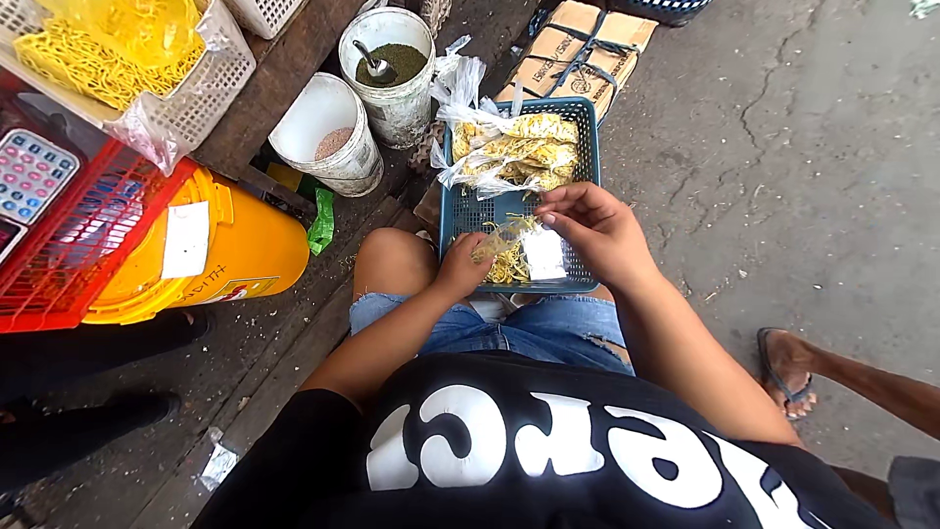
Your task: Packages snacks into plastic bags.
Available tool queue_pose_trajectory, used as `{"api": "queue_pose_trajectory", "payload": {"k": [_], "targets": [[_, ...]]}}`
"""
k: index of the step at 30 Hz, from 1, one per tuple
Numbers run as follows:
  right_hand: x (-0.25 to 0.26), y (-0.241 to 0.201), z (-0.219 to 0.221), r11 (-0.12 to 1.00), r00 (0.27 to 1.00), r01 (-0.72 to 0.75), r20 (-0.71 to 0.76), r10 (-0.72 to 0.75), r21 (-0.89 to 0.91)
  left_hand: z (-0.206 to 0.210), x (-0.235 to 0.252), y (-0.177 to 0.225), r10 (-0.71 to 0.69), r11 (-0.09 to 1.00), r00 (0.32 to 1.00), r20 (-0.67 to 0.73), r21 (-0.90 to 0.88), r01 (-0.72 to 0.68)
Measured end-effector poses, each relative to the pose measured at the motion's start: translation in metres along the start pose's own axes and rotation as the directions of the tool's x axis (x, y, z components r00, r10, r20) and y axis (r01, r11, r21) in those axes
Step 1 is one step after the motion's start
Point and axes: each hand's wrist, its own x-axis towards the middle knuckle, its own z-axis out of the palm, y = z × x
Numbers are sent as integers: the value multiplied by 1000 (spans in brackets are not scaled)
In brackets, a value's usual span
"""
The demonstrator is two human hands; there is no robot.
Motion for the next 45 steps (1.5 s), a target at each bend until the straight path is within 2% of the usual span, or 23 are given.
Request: {"api": "queue_pose_trajectory", "payload": {"k": [8, 12, 16, 21, 26, 31, 37, 40, 43, 45], "targets": [[-5, -1, -8, 972, 980, 152, 157, -124, -179, 1, 2, 2, -20, 1000, 1000, 12, 16, 20], [-7, -2, -8, 962, 975, 181, 164, -149, -203, 0, 0, 2, -16, 1000, 1000, -6, -2, 16], [-8, 0, -7, 965, 986, 94, 158, -56, -245, 0, -1, 3, -11, 1000, 1000, -3, 1, 11], [3, -12, 1, 988, 989, -76, 113, 91, -132, 1, 1, 2, -20, 999, 1000, 13, 33, 20], [11, -19, 13, 982, 985, -125, 102, 139, -139, 1, 1, 2, -27, 999, 1000, 16, 30, 27], [-3, 3, 9, 961, 997, 60, 61, -46, -271, 0, 0, 1, -27, 1000, 1000, 14, 11, 27], [-7, 25, 15, 808, 963, 235, 244, -116, -541, 1, 1, -2, -10, 1000, 1000, 19, 6, 10], [-2, 18, 24, 748, 935, 343, 281, -216, -568, 1, 0, 0, 13, 999, 1000, -6, -35, -13], [3, -8, 26, 724, 912, 407, 208, -353, -557, -6, -1, 3, 152, 986, 984, -91, -54, -157], [10, -18, 24, 718, 922, 386, 215, -323, -579, -10, -1, 4, 198, 976, 976, -96, -78, -206]]}}
